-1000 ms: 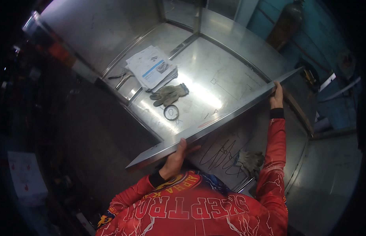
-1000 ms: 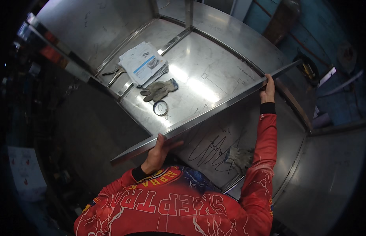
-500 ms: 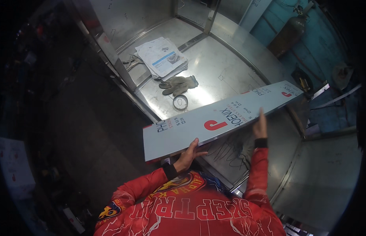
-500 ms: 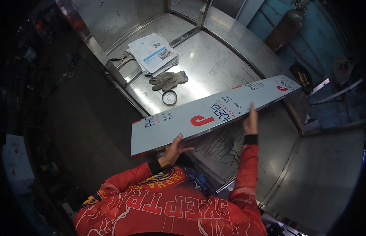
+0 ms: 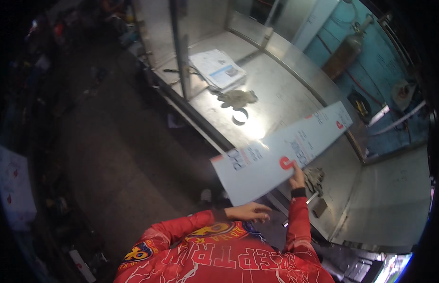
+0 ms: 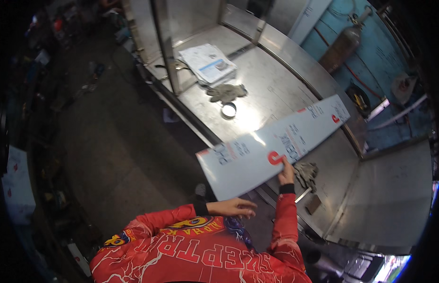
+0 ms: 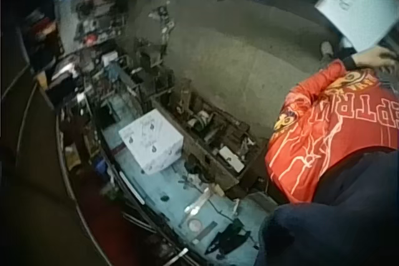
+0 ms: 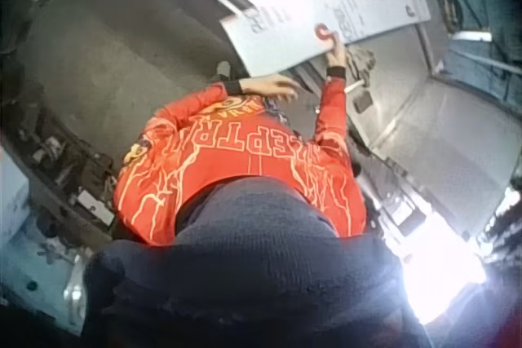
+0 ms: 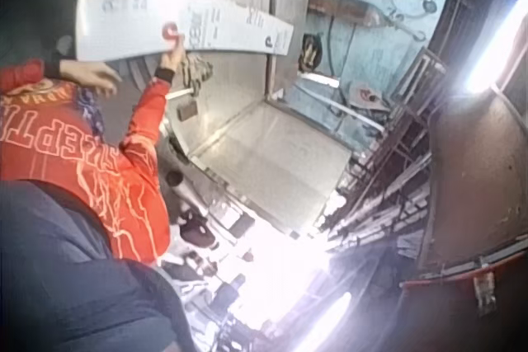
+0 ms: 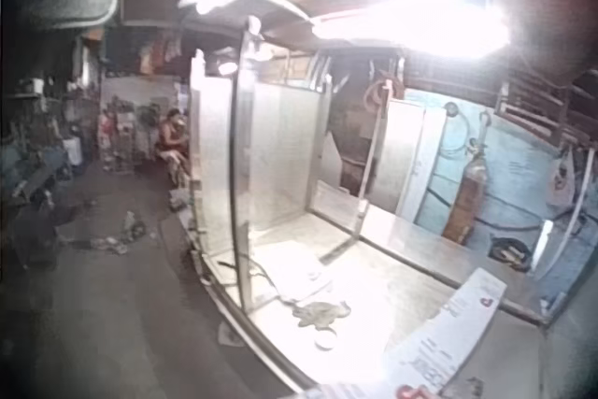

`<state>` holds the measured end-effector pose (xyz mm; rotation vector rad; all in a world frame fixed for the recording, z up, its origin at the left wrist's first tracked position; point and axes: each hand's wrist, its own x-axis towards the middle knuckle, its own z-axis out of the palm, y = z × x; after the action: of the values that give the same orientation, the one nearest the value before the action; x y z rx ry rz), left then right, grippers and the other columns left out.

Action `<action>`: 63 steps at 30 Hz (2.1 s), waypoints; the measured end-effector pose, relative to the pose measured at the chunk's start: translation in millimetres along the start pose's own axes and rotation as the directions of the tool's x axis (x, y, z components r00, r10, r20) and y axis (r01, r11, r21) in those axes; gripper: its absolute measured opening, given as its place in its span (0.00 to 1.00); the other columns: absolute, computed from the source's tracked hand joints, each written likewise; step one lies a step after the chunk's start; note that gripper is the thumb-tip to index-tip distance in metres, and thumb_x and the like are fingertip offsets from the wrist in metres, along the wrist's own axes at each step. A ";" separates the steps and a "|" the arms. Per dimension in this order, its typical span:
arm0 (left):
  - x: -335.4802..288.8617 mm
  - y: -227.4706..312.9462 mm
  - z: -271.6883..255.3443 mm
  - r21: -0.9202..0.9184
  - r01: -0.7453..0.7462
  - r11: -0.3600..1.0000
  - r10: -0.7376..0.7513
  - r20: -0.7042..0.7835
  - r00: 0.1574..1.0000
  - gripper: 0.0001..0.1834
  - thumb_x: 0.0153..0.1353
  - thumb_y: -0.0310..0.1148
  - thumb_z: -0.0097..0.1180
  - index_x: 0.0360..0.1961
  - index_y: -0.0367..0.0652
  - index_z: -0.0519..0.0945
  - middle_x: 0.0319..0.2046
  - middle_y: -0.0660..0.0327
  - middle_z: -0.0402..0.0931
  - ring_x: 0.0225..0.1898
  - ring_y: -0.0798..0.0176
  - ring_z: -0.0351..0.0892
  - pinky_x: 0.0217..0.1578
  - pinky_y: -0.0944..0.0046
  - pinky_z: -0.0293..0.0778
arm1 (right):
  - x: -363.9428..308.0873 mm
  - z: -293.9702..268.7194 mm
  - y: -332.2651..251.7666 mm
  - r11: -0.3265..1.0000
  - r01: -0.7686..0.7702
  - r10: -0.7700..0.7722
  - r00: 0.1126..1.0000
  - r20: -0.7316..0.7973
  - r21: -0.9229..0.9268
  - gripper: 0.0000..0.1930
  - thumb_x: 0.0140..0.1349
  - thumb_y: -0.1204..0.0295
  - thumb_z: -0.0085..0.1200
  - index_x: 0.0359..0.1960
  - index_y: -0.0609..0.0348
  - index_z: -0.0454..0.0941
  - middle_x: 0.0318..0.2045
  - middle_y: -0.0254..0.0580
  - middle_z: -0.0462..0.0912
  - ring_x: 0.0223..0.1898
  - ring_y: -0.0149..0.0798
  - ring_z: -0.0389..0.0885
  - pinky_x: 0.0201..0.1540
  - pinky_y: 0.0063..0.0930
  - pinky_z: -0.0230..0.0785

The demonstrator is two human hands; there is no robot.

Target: Assembling, checking the fit of, and grinding the edges of a stainless steel frame structure.

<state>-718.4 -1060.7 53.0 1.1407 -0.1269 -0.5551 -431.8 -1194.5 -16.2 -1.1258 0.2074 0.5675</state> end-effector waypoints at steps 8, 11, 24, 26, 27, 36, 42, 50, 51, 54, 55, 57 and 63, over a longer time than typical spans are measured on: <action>-176.3 -6.9 -34.1 -0.058 -0.095 0.994 0.029 -0.690 0.723 0.25 0.66 0.41 0.47 0.60 0.38 0.65 0.50 0.56 0.74 0.48 0.65 0.75 0.46 0.65 0.72 | -12.9 -80.3 -6.0 0.965 0.128 -0.174 0.966 -0.193 -0.229 0.15 0.59 0.70 0.55 0.43 0.69 0.74 0.42 0.45 0.79 0.42 0.37 0.78 0.47 0.32 0.70; -235.7 -2.6 -40.1 -0.057 -0.070 0.996 -0.011 -0.843 0.537 0.24 0.66 0.41 0.47 0.59 0.39 0.66 0.49 0.57 0.74 0.48 0.64 0.75 0.46 0.65 0.72 | -14.5 -85.2 4.7 0.943 0.116 -0.188 0.959 -0.213 -0.311 0.16 0.60 0.70 0.54 0.46 0.69 0.73 0.42 0.43 0.78 0.42 0.36 0.76 0.47 0.29 0.67; -384.5 -21.1 -108.6 -0.119 -0.133 0.984 -0.057 -0.915 0.400 0.21 0.66 0.41 0.47 0.56 0.41 0.69 0.45 0.58 0.76 0.45 0.66 0.76 0.43 0.66 0.73 | -179.1 129.6 125.3 0.832 0.268 -0.287 0.957 0.036 -0.486 0.19 0.64 0.67 0.50 0.55 0.60 0.68 0.48 0.41 0.73 0.45 0.35 0.76 0.44 0.28 0.71; -421.1 -28.9 -122.8 -0.047 -0.146 0.988 0.013 -0.923 0.385 0.21 0.66 0.40 0.47 0.55 0.40 0.69 0.45 0.58 0.76 0.44 0.66 0.76 0.43 0.67 0.72 | -188.2 169.2 171.3 0.851 0.216 -0.188 0.976 0.106 -0.480 0.19 0.64 0.66 0.50 0.54 0.61 0.68 0.48 0.41 0.74 0.45 0.35 0.77 0.44 0.27 0.72; -439.7 -30.6 -131.4 -0.066 -0.167 0.984 -0.002 -0.935 0.355 0.20 0.66 0.39 0.47 0.55 0.39 0.70 0.44 0.58 0.76 0.44 0.66 0.76 0.42 0.67 0.72 | -200.5 196.6 187.6 0.852 0.175 -0.131 0.984 0.121 -0.494 0.18 0.64 0.66 0.50 0.53 0.62 0.69 0.47 0.41 0.75 0.45 0.35 0.77 0.44 0.27 0.72; -540.3 30.7 -257.3 0.033 -0.131 0.991 0.068 -0.959 0.276 0.20 0.66 0.39 0.47 0.54 0.39 0.70 0.44 0.58 0.76 0.43 0.66 0.76 0.42 0.66 0.72 | -192.2 363.2 273.1 0.833 0.122 0.020 0.968 0.250 -0.539 0.12 0.65 0.68 0.49 0.47 0.59 0.74 0.38 0.37 0.79 0.38 0.31 0.80 0.39 0.24 0.73; -571.4 105.3 -363.8 0.135 -0.118 0.984 0.162 -0.948 0.273 0.19 0.65 0.38 0.48 0.53 0.39 0.71 0.43 0.58 0.77 0.43 0.66 0.77 0.42 0.66 0.73 | -119.7 463.8 321.4 0.846 0.108 0.047 0.960 0.274 -0.522 0.11 0.65 0.69 0.49 0.46 0.60 0.74 0.37 0.38 0.80 0.37 0.31 0.80 0.37 0.22 0.73; -621.5 205.9 -508.6 0.240 0.022 0.970 0.232 -0.953 0.197 0.20 0.65 0.39 0.49 0.54 0.40 0.72 0.43 0.60 0.77 0.43 0.68 0.76 0.41 0.67 0.72 | -31.7 655.9 351.9 0.856 0.203 0.050 0.882 0.468 -0.475 0.12 0.65 0.69 0.49 0.46 0.62 0.74 0.38 0.39 0.80 0.36 0.30 0.80 0.37 0.21 0.72; -624.2 222.9 -530.5 0.264 0.033 0.964 0.252 -0.946 0.203 0.20 0.64 0.40 0.49 0.53 0.41 0.72 0.43 0.61 0.77 0.42 0.68 0.76 0.41 0.67 0.72 | -28.4 671.3 348.1 0.833 0.238 0.068 0.852 0.520 -0.499 0.12 0.65 0.69 0.49 0.46 0.62 0.74 0.38 0.39 0.80 0.36 0.30 0.80 0.37 0.21 0.72; -620.8 272.3 -596.2 0.322 0.054 0.945 0.303 -0.928 0.217 0.21 0.64 0.41 0.50 0.54 0.42 0.72 0.43 0.62 0.77 0.43 0.69 0.75 0.41 0.67 0.71 | -9.2 690.1 333.5 0.798 0.265 0.130 0.801 0.584 -0.542 0.12 0.64 0.69 0.50 0.46 0.63 0.75 0.38 0.40 0.81 0.37 0.30 0.79 0.38 0.22 0.71; -616.8 290.0 -619.8 0.336 0.063 0.940 0.314 -0.921 0.230 0.22 0.63 0.41 0.50 0.55 0.41 0.71 0.44 0.62 0.77 0.44 0.68 0.74 0.42 0.66 0.71 | -2.5 692.3 327.5 0.758 0.316 0.119 0.793 0.597 -0.571 0.13 0.64 0.70 0.50 0.46 0.64 0.75 0.38 0.40 0.81 0.37 0.30 0.79 0.39 0.22 0.71; -602.0 322.7 -674.2 0.356 0.082 0.931 0.319 -0.902 0.290 0.26 0.62 0.42 0.51 0.58 0.39 0.67 0.45 0.61 0.76 0.46 0.67 0.73 0.43 0.65 0.71 | 19.1 676.6 326.6 0.631 0.467 0.000 0.798 0.602 -0.619 0.13 0.62 0.71 0.52 0.46 0.65 0.75 0.37 0.40 0.81 0.38 0.31 0.79 0.42 0.24 0.71; -552.6 374.0 -907.8 0.382 0.395 0.836 0.314 -0.922 0.228 0.43 0.52 0.50 0.61 0.61 0.32 0.59 0.43 0.54 0.74 0.44 0.63 0.74 0.41 0.65 0.69 | 19.5 652.9 313.3 0.657 0.137 -0.002 0.984 0.180 -0.741 0.12 0.63 0.69 0.51 0.43 0.64 0.76 0.32 0.38 0.82 0.35 0.29 0.79 0.36 0.21 0.70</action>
<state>-723.8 65.1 97.8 1.9175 0.9738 0.3349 -660.6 -507.6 7.3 -1.8845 -0.2557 0.6982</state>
